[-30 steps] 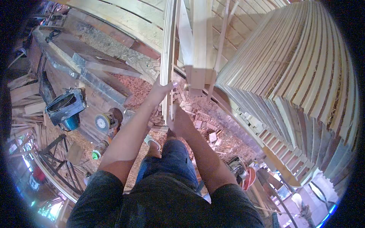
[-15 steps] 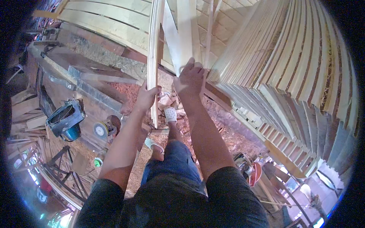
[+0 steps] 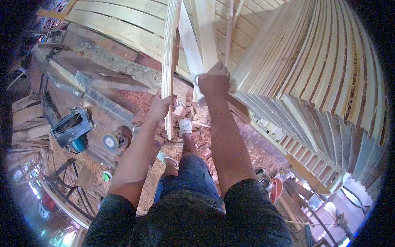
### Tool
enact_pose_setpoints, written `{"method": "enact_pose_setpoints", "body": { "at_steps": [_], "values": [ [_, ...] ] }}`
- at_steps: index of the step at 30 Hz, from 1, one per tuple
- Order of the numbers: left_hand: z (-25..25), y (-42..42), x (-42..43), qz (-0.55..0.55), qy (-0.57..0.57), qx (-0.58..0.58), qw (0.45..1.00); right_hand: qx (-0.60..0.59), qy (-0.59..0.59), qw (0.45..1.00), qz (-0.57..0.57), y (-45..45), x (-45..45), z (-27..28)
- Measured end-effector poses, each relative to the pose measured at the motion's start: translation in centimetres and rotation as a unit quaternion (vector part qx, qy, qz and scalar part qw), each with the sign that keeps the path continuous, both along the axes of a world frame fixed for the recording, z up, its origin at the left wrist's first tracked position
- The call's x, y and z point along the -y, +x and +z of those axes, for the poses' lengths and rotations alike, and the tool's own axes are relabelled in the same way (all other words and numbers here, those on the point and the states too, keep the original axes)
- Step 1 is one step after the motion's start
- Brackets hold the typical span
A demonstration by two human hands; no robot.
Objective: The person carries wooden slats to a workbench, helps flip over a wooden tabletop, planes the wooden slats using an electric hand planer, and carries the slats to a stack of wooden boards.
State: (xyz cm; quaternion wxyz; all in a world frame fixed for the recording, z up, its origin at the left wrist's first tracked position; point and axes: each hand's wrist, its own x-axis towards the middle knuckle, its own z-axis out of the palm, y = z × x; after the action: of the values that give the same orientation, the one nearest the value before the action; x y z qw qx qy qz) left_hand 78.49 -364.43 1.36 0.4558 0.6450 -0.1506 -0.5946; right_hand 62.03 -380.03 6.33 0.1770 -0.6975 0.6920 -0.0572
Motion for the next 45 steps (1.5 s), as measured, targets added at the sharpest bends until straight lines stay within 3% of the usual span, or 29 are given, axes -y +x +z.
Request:
{"method": "enact_pose_setpoints", "body": {
  "at_steps": [4,7,10,16,19,22,25,35,38,41,44,45],
  "values": [
    [-0.6,0.2,-0.1,0.004,-0.019,-0.021,1.000,0.010,0.164,0.986,-0.030,0.2,2.1,3.4],
    [-0.5,0.0,-0.1,0.001,-0.022,0.019,1.000,0.030,0.161,0.985,-0.057,0.8,1.3,3.5],
    [0.1,0.0,-0.1,0.004,-0.020,0.029,0.999,0.002,0.018,0.999,-0.031,0.8,0.1,2.0],
    [1.0,0.6,-0.9,0.001,-0.007,0.035,0.999,-0.034,0.011,0.999,0.013,0.6,1.4,1.5],
    [1.6,0.9,-1.7,-0.002,0.007,0.014,1.000,-0.011,0.074,0.997,-0.010,1.0,1.9,2.9],
    [1.6,0.4,-2.8,0.024,-0.012,0.010,1.000,0.000,0.021,1.000,0.007,0.8,1.2,2.2],
    [0.2,-0.3,-4.1,0.038,-0.035,0.010,0.999,0.085,0.090,0.992,-0.024,1.3,-0.3,3.5],
    [2.1,-0.6,-4.2,0.078,0.007,-0.054,0.995,-0.017,-0.118,0.985,0.127,2.8,-2.6,-1.4],
    [2.3,0.1,-4.9,0.062,0.030,-0.063,0.996,-0.011,-0.124,0.983,0.135,2.2,-2.1,-2.3],
    [-0.4,0.6,-6.0,0.053,-0.027,-0.015,0.998,-0.005,-0.141,0.984,0.110,2.3,-1.6,-3.1],
    [1.3,0.8,-5.7,0.055,-0.003,-0.035,0.998,0.068,0.028,0.997,-0.003,2.5,0.0,3.7],
    [1.3,0.8,-5.7,0.056,-0.006,-0.036,0.998,0.111,0.036,0.993,-0.001,1.7,0.6,2.8]
  ]
}}
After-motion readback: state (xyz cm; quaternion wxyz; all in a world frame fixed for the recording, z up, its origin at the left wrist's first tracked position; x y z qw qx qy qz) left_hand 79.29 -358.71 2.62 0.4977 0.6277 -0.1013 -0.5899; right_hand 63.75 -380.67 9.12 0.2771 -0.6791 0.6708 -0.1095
